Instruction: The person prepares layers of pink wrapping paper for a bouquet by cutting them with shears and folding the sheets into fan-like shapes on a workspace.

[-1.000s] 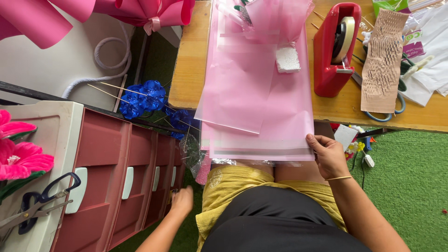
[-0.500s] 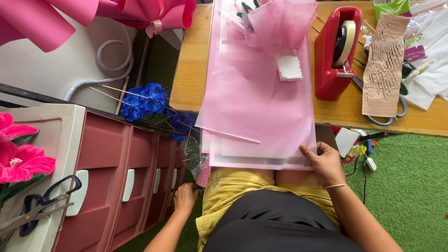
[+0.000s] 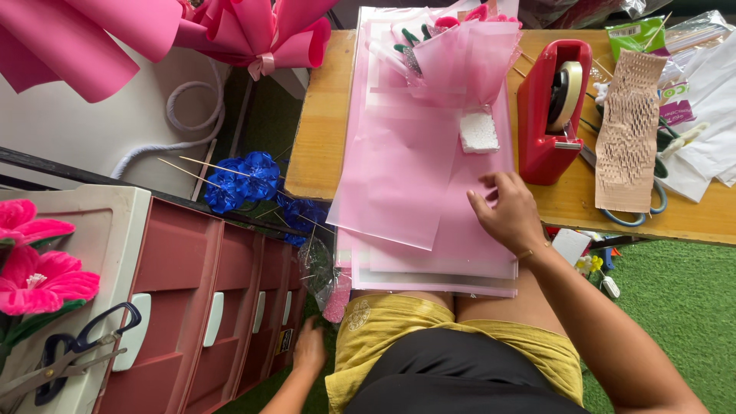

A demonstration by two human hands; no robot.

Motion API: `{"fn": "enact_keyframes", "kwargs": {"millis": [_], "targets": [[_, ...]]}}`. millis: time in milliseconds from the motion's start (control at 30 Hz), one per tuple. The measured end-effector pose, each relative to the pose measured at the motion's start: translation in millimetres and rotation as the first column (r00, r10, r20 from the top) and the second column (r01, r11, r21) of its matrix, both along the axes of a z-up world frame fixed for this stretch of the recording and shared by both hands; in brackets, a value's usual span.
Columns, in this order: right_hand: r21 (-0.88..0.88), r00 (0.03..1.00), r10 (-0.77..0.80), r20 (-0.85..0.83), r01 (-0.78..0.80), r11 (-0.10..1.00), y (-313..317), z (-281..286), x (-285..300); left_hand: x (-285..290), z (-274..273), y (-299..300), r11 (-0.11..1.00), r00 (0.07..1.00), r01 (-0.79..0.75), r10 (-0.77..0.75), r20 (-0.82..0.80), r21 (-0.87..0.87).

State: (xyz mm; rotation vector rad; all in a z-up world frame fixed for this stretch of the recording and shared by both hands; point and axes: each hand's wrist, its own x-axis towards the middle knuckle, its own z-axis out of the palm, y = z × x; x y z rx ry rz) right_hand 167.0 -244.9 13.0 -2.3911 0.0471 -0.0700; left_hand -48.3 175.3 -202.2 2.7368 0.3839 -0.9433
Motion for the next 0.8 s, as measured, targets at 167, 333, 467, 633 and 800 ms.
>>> {"fn": "enact_keyframes", "kwargs": {"millis": [167, 333, 467, 633, 800], "targets": [[-0.146, 0.959, -0.058, 0.279, 0.102, 0.984, -3.0, -23.5, 59.6, 21.6, 45.6, -20.2, 0.984, 0.965, 0.171, -0.177, -0.192, -0.048], [-0.150, 0.984, -0.176, -0.032, 0.169, 0.974, 3.9, -32.6, 114.3, 57.0, 181.0, -87.2, 0.884, 0.863, 0.468, -0.458, -0.214, -0.006], [-0.135, 0.951, -0.272, -0.144, 0.254, 0.958, 9.4, -33.9, 134.9, 75.8, 210.0, -168.8, 0.717, 0.643, 0.654, -0.357, 0.678, -0.243], [0.062, 0.939, -0.303, -0.160, 0.316, 0.947, 13.2, -32.5, 141.8, 113.5, 156.2, -265.1, 0.593, 0.219, 0.796, -0.463, 0.859, 0.117], [0.038, 0.954, -0.295, 0.053, 0.293, 0.955, 3.7, -38.2, 127.7, 142.2, 99.0, -304.1, 0.690, -0.135, 0.630, -0.355, 0.925, 0.357]]}}
